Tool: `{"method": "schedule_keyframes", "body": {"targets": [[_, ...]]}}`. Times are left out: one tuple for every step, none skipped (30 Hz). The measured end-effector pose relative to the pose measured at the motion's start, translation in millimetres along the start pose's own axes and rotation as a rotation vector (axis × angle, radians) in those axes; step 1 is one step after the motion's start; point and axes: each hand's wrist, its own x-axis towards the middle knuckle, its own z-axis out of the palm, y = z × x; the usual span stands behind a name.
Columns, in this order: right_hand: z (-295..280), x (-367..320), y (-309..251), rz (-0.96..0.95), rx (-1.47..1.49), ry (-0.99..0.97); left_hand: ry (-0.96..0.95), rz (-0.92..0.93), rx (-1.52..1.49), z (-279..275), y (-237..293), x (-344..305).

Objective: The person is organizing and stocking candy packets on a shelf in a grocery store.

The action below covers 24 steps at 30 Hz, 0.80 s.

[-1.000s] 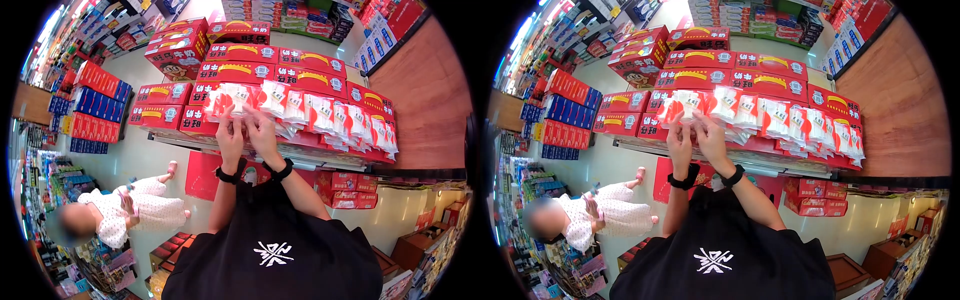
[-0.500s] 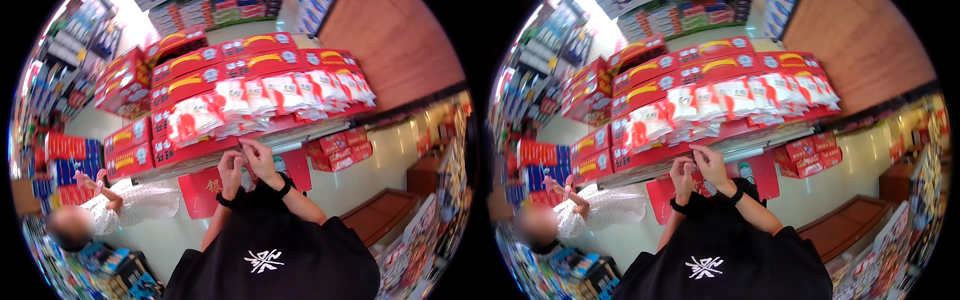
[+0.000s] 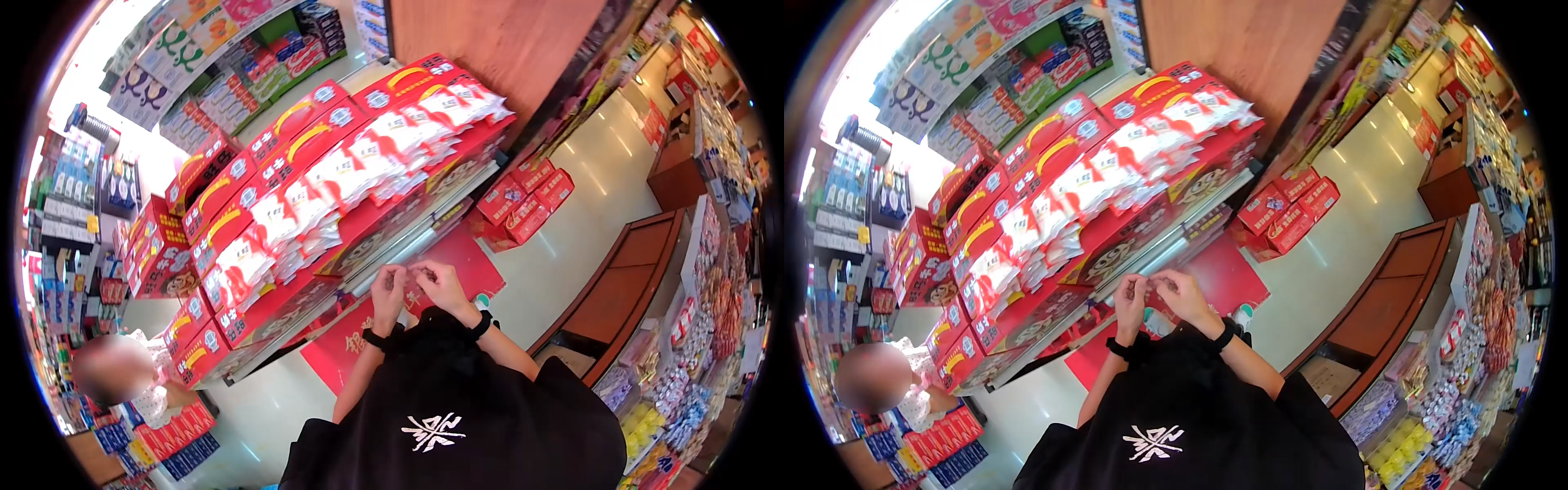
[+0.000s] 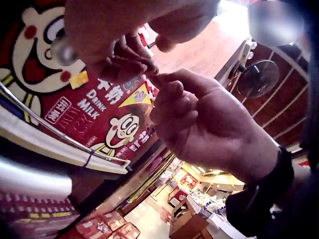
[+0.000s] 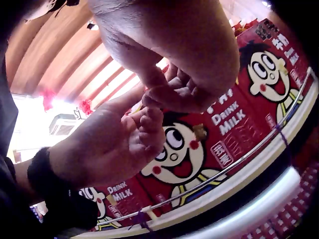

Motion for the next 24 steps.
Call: {"method": "schedule_keyframes", "body": {"targets": [[-13.3, -0.8, -2.6, -0.03, -0.07, 0.001, -0.019, 0.007, 0.0, 10.8, -3.3, 2.5], [-26.8, -2.5, -5.4, -0.038, -0.071, 0.02, -0.03, 0.005, -0.03, 21.2, -7.8, 5.5], [-40.2, -5.5, -8.6, -0.005, -0.096, 0.004, -0.041, 0.003, -0.06, 33.3, -9.8, 7.1], [-52.9, -6.8, -11.2, 0.024, -0.119, -0.008, -0.065, 0.014, -0.058, 45.3, -11.7, 8.7], [-64.3, -9.7, -8.7, 0.024, -0.106, 0.023, -0.077, -0.006, -0.061, 57.4, -13.8, 8.7], [-76.2, -11.8, -9.3, 0.011, -0.106, 0.046, -0.089, -0.026, -0.063, 70.8, -13.0, 10.2], [-88.8, -16.7, -9.4, 0.018, -0.118, 0.067, -0.127, -0.012, -0.053, 84.4, -11.3, 10.3], [-101.0, -22.0, -9.2, 0.024, -0.131, 0.088, -0.154, -0.007, -0.053, 97.1, -13.1, 11.7], [-113.5, -28.4, -10.4, 0.024, -0.13, 0.105, -0.173, 0.009, -0.009, 109.9, -18.3, 13.3], [-126.6, -34.1, -9.4, 0.016, -0.131, 0.134, -0.193, 0.028, 0.036, 124.7, -18.7, 14.4], [-140.1, -39.6, -7.3, 0.024, -0.094, 0.137, -0.212, 0.014, 0.032, 140.3, -19.3, 12.7], [-154.2, -44.6, -4.7, 0.03, -0.056, 0.14, -0.241, 0.021, 0.033, 156.8, -16.9, 10.9], [-169.0, -48.5, -1.8, 0.051, -0.069, 0.152, -0.273, 0.005, 0.052, 172.1, -15.2, 9.9], [-183.0, -53.0, 1.4, 0.04, -0.068, 0.181, -0.304, -0.012, 0.072, 187.5, -13.8, 8.5], [-196.4, -57.8, 4.7, 0.031, -0.061, 0.203, -0.324, 0.003, 0.04, 203.2, -19.6, 6.8], [-209.7, -62.9, 6.1, 0.025, -0.053, 0.224, -0.352, 0.011, 0.043, 218.2, -20.9, 5.1], [-223.4, -67.2, 7.9, 0.011, -0.031, 0.236, -0.385, 0.003, 0.048, 233.3, -22.4, 3.9], [-236.7, -71.4, 7.8, 0.002, -0.031, 0.265, -0.418, -0.005, 0.054, 249.5, -23.7, 3.7], [-249.9, -77.0, 7.7, -0.01, -0.017, 0.286, -0.443, -0.005, 0.06, 266.3, -24.1, 2.0], [-263.3, -83.2, 7.6, -0.023, -0.003, 0.307, -0.475, 0.0, 0.063, 282.0, -26.9, 0.8], [-278.5, -89.2, 8.2, -0.032, -0.005, 0.344, -0.514, -0.027, 0.054, 297.1, -33.1, 1.1], [-295.4, -95.3, 9.6, -0.039, -0.029, 0.345, -0.552, -0.054, 0.045, 314.3, -36.2, 0.5], [-312.1, -101.3, 11.3, -0.045, -0.054, 0.345, -0.59, -0.047, 0.047, 332.8, -40.1, -1.3], [-327.7, -107.1, 14.0, -0.053, -0.057, 0.382, -0.6, -0.033, 0.052, 352.7, -42.2, -4.9]]}}
